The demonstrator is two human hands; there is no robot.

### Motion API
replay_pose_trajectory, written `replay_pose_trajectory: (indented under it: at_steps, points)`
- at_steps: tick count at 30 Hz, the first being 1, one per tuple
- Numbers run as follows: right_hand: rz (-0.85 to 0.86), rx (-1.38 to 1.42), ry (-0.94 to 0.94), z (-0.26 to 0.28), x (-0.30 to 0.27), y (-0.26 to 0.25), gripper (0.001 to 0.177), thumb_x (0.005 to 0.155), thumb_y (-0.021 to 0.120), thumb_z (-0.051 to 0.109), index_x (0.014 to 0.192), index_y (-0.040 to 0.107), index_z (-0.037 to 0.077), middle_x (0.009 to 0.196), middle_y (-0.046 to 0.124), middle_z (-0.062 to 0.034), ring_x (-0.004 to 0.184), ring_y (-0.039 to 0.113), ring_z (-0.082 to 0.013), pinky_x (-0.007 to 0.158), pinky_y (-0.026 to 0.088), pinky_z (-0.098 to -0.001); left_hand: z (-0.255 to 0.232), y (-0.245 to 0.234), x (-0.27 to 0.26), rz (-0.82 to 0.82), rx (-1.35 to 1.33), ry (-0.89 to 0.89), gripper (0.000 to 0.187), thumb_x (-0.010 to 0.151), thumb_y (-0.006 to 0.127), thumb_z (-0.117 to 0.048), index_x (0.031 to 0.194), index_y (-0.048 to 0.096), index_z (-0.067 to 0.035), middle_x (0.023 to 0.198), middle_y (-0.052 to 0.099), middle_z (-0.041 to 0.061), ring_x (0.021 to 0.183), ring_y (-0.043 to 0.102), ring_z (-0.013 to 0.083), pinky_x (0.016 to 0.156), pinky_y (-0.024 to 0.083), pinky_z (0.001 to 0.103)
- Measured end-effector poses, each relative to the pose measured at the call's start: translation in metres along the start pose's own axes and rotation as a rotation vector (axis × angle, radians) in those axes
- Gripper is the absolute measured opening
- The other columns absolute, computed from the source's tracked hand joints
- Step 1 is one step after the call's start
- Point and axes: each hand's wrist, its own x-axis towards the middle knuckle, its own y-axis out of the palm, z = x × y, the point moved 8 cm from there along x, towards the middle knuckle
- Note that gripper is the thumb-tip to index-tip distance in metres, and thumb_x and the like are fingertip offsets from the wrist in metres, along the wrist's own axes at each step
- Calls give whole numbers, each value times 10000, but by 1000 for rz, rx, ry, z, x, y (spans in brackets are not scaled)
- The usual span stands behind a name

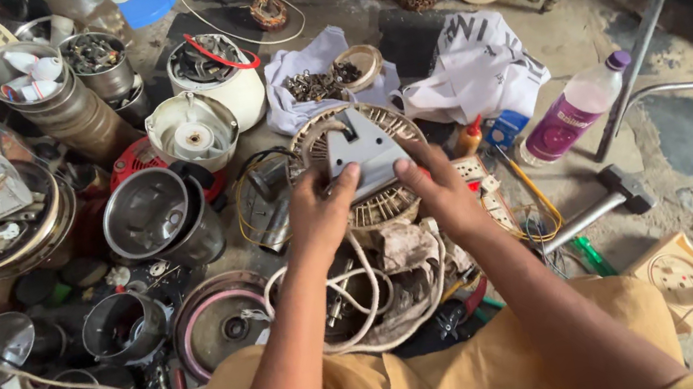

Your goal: The person repairs an electric iron by unscrewing the casing with a screwdriver, testing the internal connections with a lead, and wiping the soleplate with a cloth.

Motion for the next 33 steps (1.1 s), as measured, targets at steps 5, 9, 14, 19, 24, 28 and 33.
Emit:
replay_pose_trajectory:
  at_steps: [5,9,14,19,24,28,33]
  points:
    - [43,119,72,-15,-26,0,654,962,646,386,1513,489,68,1429,564,-139,1249,544,-253,1044,465,-376,-2,-1,-21,48,51,-29,443,856,773,-359,1146,739,-26,1108,778,111,1025,716,210,919,527,344]
    - [81,299,102,-19,-42,-2,681,980,638,384,1550,422,80,1468,564,-135,1336,520,-222,1086,426,-358,-6,10,-34,89,63,-39,472,857,762,-360,1220,707,-63,1206,743,108,1111,688,217,961,508,351]
    - [63,328,110,-28,-54,-12,671,976,612,371,1550,418,81,1489,547,-98,1337,514,-225,1062,444,-363,-17,21,-42,28,271,126,456,852,786,-342,1194,717,-48,1181,703,141,1108,670,286,942,504,396]
    - [27,228,58,-45,-57,-18,578,1019,591,290,1523,450,45,1455,524,-103,1360,507,-225,1099,427,-363,-15,32,-54,109,247,188,455,859,767,-338,1189,690,-35,1164,676,132,1085,673,306,932,518,415]
    - [-14,100,9,-46,-55,-15,481,1024,591,237,1444,506,19,1398,529,-108,1311,562,-222,1089,461,-360,-13,28,-59,81,288,259,468,894,757,-341,1221,661,-20,1213,633,165,1137,629,337,952,499,437]
    - [-53,63,17,-42,-51,-12,453,1029,581,233,1424,508,24,1339,554,-115,1256,579,-228,1063,471,-356,-21,25,-59,0,343,314,482,930,752,-354,1251,646,-11,1297,571,202,1216,573,386,1004,462,493]
    - [-99,0,-33,-38,-46,-8,437,1018,579,211,1404,511,18,1347,557,-116,1245,587,-226,1043,476,-345,-70,19,-103,-429,822,614,527,857,758,-412,1236,664,-57,1292,548,238,1238,504,432,1034,401,547]
